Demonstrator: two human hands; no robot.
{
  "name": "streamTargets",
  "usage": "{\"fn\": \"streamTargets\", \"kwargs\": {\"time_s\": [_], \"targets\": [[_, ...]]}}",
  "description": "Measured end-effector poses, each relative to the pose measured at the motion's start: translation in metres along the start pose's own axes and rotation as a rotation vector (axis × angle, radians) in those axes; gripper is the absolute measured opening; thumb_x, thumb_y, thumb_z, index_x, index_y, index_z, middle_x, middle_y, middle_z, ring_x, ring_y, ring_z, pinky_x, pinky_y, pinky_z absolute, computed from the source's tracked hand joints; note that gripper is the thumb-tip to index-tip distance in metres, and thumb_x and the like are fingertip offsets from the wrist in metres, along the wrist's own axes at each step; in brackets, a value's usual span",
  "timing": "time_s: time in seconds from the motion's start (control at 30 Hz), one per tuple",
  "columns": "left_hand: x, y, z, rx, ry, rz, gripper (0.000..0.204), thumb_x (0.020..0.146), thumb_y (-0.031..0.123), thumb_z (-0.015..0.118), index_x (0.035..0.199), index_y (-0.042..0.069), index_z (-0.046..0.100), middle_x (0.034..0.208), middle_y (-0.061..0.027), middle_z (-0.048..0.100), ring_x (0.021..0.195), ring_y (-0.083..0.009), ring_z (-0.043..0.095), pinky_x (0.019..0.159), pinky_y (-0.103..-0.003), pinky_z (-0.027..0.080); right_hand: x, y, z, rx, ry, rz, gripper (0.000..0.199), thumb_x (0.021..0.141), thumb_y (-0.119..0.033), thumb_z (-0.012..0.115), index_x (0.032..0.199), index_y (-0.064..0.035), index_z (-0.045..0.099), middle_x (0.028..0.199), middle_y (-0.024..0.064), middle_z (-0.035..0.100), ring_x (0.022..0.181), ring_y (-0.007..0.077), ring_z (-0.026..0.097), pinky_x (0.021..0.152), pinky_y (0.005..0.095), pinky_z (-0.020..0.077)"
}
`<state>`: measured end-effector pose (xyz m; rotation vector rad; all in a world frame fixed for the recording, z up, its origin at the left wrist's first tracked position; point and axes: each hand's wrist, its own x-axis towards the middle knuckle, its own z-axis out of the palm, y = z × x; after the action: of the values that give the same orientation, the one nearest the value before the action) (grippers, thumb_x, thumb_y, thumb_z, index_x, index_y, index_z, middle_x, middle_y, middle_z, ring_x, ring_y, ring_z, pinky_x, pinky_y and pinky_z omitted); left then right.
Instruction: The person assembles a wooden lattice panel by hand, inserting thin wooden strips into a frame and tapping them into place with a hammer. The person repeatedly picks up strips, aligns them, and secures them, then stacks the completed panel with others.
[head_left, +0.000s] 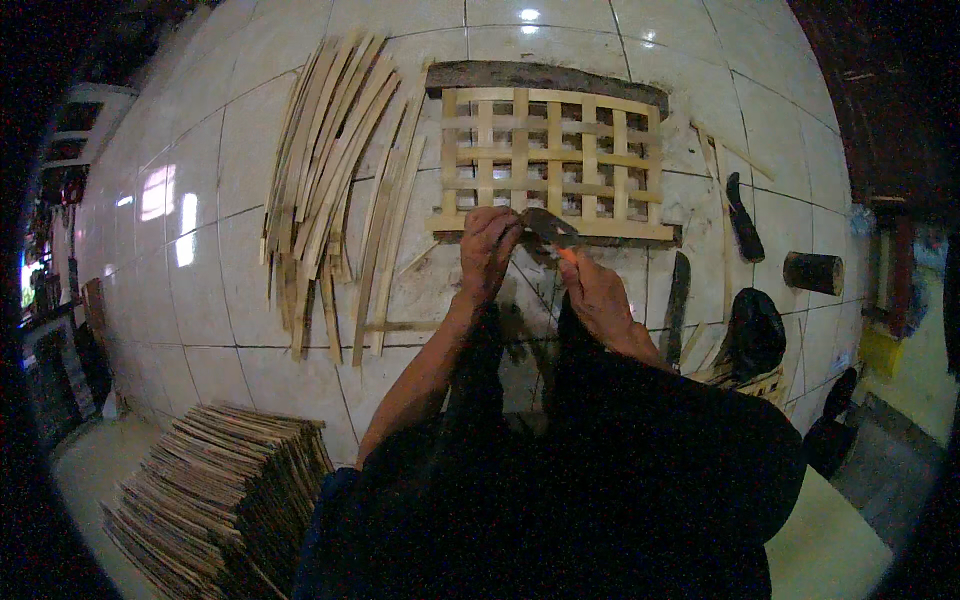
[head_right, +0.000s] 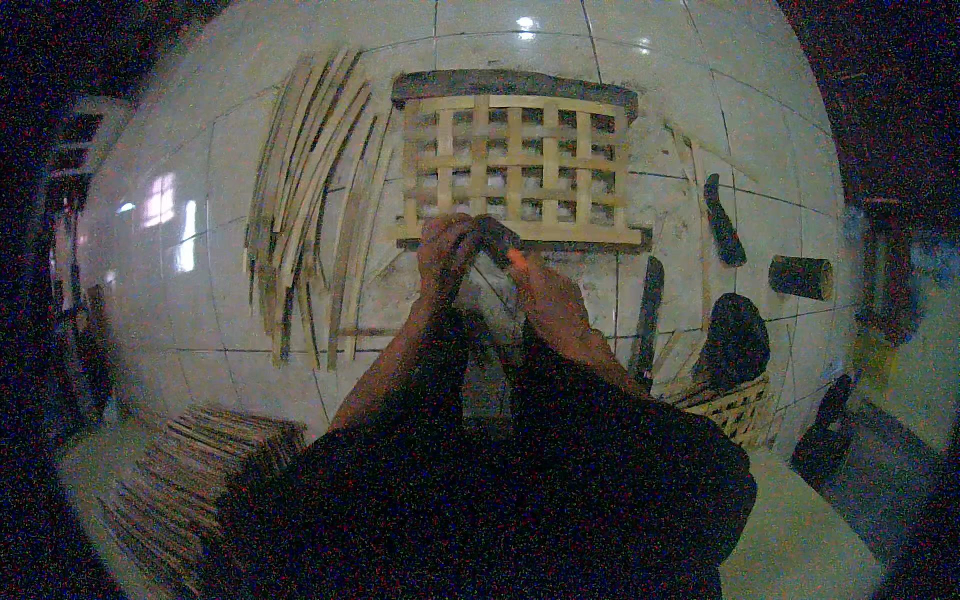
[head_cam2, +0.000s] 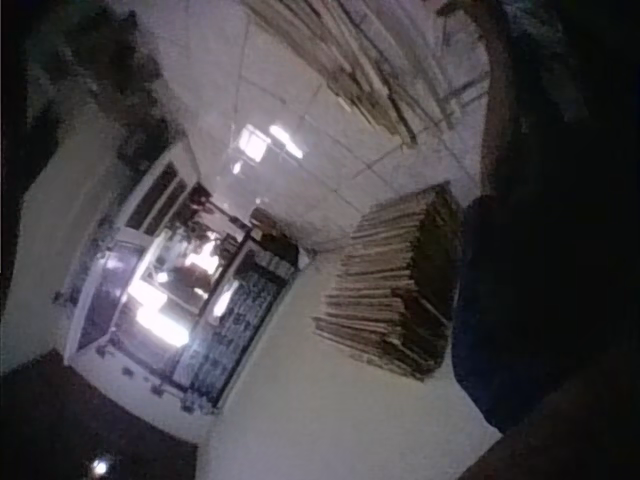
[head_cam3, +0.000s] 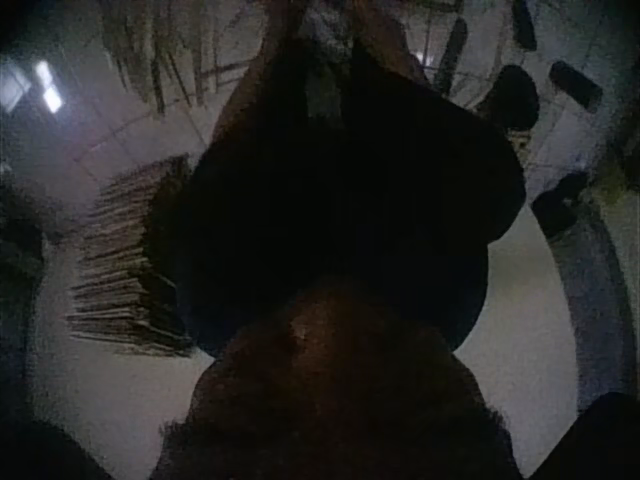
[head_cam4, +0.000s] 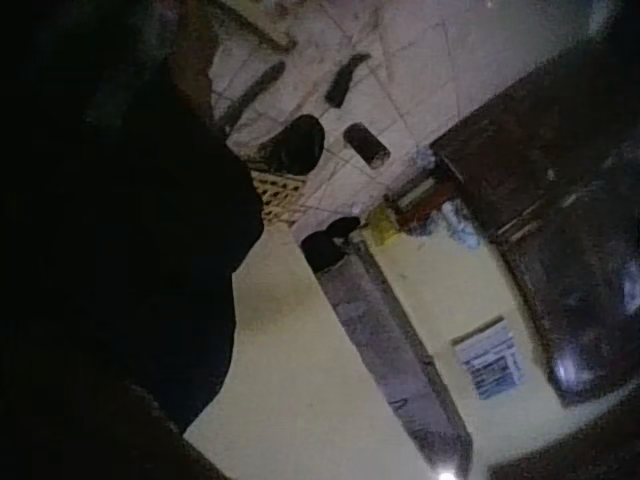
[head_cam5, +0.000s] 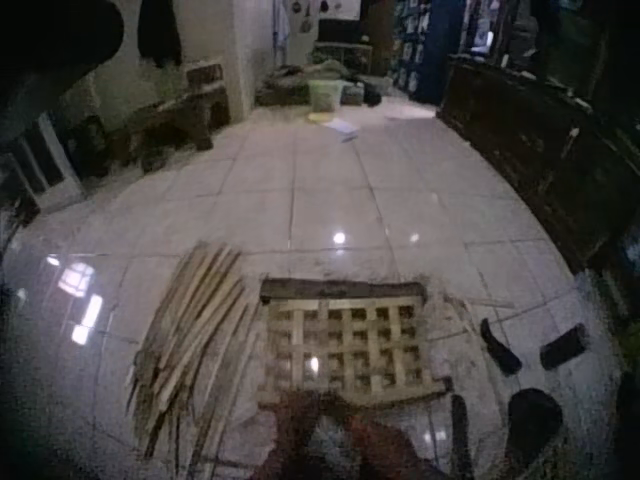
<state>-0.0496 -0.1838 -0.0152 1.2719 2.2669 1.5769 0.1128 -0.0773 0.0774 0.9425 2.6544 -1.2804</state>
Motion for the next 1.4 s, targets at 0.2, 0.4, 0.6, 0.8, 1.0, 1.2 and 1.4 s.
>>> {"fn": "streamTargets", "kwargs": {"time_s": [0.2,0.4,0.6,0.8,1.0,1.2,1.4], "targets": [[0.008,-0.003,-0.014,0.184,0.044,0.012,0.033,0.078,0.005,0.069,0.110,0.005,0.063,0.122,-0.0157,0.057,0.111,-0.0354,0.053,0.095,-0.043,0.042,-0.007,-0.012,-0.012,0.116,0.052,0.054,0.034,0.100,-0.032,0.043,0.114,-0.0019,0.052,0.095,0.0259,0.063,0.088,0.0460,0.061,0.072,0.0519,0.0498],[0.039,-0.016,-0.014,0.774,-0.169,-0.029,0.057,0.093,0.025,0.053,0.145,0.011,0.036,0.153,-0.0154,0.027,0.141,-0.0365,0.024,0.112,-0.052,0.023,-0.003,0.006,0.000,-0.074,0.234,-0.377,0.024,0.097,-0.019,0.052,0.112,0.0003,0.052,0.070,0.0222,0.058,0.062,0.0388,0.059,0.054,0.0448,0.0431],[0.038,-0.018,-0.011,0.787,-0.214,-0.084,0.059,0.094,0.029,0.050,0.147,0.012,0.031,0.155,-0.0141,0.023,0.143,-0.0348,0.019,0.112,-0.058,0.019,0.017,0.010,0.004,-0.152,0.019,-0.009,0.026,0.098,-0.029,0.046,0.104,-0.0045,0.052,0.084,0.0228,0.063,0.074,0.0435,0.062,0.060,0.0527,0.0482],[0.042,-0.011,-0.012,0.812,-0.234,-0.050,0.059,0.094,0.028,0.050,0.147,0.012,0.031,0.154,-0.0140,0.025,0.142,-0.0353,0.022,0.110,-0.059,0.021,-0.003,0.019,0.010,0.038,0.277,-0.330,0.026,0.096,-0.023,0.055,0.101,0.0021,0.052,0.071,0.0236,0.057,0.061,0.0429,0.055,0.054,0.0444,0.0424],[0.038,-0.019,-0.010,0.872,-0.181,-0.024,0.060,0.093,0.031,0.052,0.147,0.014,0.032,0.154,-0.0127,0.026,0.142,-0.0336,0.023,0.108,-0.059,0.026,0.020,0.002,0.011,-0.180,0.012,0.061,0.025,0.096,-0.019,0.055,0.105,0.0034,0.055,0.084,0.0228,0.062,0.073,0.0409,0.059,0.059,0.0399,0.0475],[0.038,-0.016,-0.010,0.854,-0.202,-0.042,0.059,0.093,0.031,0.051,0.146,0.014,0.034,0.154,-0.0123,0.025,0.142,-0.0338,0.023,0.106,-0.059,0.029,0.012,0.037,0.029,-0.087,0.239,-0.275,0.041,0.097,-0.032,0.049,0.121,0.0013,0.053,0.076,0.0225,0.063,0.064,0.0410,0.062,0.055,0.0495,0.0493],[0.040,-0.013,-0.010,0.909,-0.266,-0.075,0.061,0.092,0.032,0.052,0.147,0.014,0.033,0.155,-0.0115,0.024,0.143,-0.0332,0.021,0.105,-0.061,0.030,0.008,0.034,0.027,-0.065,0.089,-0.076,0.036,0.098,-0.033,0.046,0.115,-0.0024,0.052,0.083,0.0236,0.063,0.071,0.0416,0.063,0.059,0.0514,0.0491]]}}
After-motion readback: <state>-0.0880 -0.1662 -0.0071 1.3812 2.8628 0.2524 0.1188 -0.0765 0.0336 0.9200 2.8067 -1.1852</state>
